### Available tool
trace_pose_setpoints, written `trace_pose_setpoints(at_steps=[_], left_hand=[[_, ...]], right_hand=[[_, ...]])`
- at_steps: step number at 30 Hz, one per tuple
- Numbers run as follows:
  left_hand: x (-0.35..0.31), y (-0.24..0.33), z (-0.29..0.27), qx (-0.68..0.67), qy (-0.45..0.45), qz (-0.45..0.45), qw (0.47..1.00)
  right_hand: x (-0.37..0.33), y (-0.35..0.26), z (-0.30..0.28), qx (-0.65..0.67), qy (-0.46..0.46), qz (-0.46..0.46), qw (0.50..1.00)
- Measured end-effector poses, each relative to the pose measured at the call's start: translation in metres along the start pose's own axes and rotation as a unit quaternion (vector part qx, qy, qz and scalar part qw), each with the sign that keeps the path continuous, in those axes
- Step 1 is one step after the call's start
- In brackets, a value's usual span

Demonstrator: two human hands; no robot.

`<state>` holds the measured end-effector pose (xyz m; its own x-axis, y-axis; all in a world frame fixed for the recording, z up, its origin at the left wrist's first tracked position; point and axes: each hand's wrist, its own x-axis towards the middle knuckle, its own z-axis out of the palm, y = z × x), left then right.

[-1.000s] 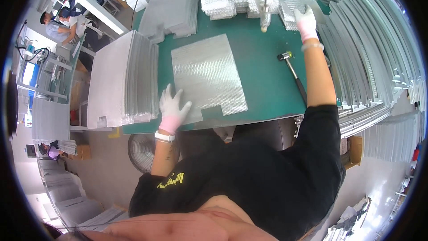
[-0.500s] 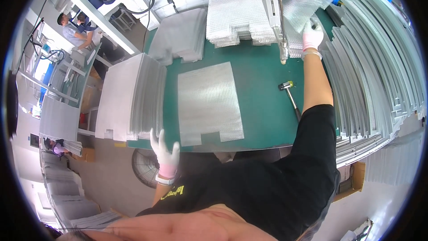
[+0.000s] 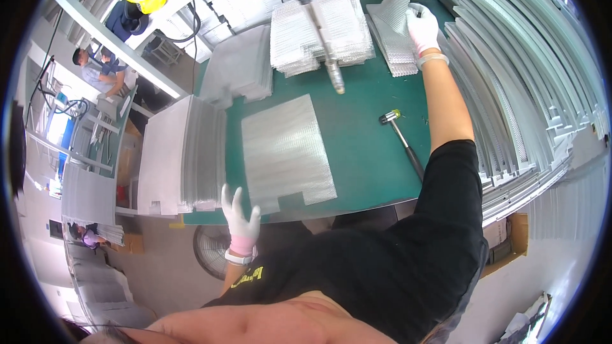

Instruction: Assemble metal mesh filters by attaching frames and securing them with a power screwdriver.

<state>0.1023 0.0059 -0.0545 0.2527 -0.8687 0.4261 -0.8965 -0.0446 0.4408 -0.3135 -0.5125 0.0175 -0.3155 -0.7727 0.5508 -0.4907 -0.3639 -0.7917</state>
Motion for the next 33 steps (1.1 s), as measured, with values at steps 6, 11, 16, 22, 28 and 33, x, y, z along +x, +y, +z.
trace_pose_setpoints(at_steps=[6, 11, 16, 22, 28, 33], left_hand=[[0.006, 0.012, -0.001, -0.003, -0.006, 0.016, 1.0], [0.017, 0.02, 0.01, -0.043, -0.027, 0.046, 0.998], [0.037, 0.048, 0.029, -0.136, -0.045, 0.092, 0.985], [0.053, 0.074, 0.032, -0.171, -0.088, 0.14, 0.971], [0.046, 0.065, 0.031, -0.203, -0.095, 0.132, 0.966], [0.057, 0.049, 0.03, -0.282, -0.169, 0.09, 0.94]], right_hand=[[-0.006, -0.039, -0.023, 0.07, 0.112, -0.132, 0.982], [-0.036, -0.081, -0.019, 0.184, 0.185, -0.132, 0.956], [-0.066, -0.124, -0.022, 0.343, 0.227, -0.054, 0.91], [-0.052, -0.12, 0.018, 0.38, 0.113, -0.019, 0.918], [-0.036, -0.081, 0.032, 0.758, -0.108, 0.179, 0.618], [-0.102, -0.131, 0.014, 0.708, -0.247, 0.159, 0.643]])
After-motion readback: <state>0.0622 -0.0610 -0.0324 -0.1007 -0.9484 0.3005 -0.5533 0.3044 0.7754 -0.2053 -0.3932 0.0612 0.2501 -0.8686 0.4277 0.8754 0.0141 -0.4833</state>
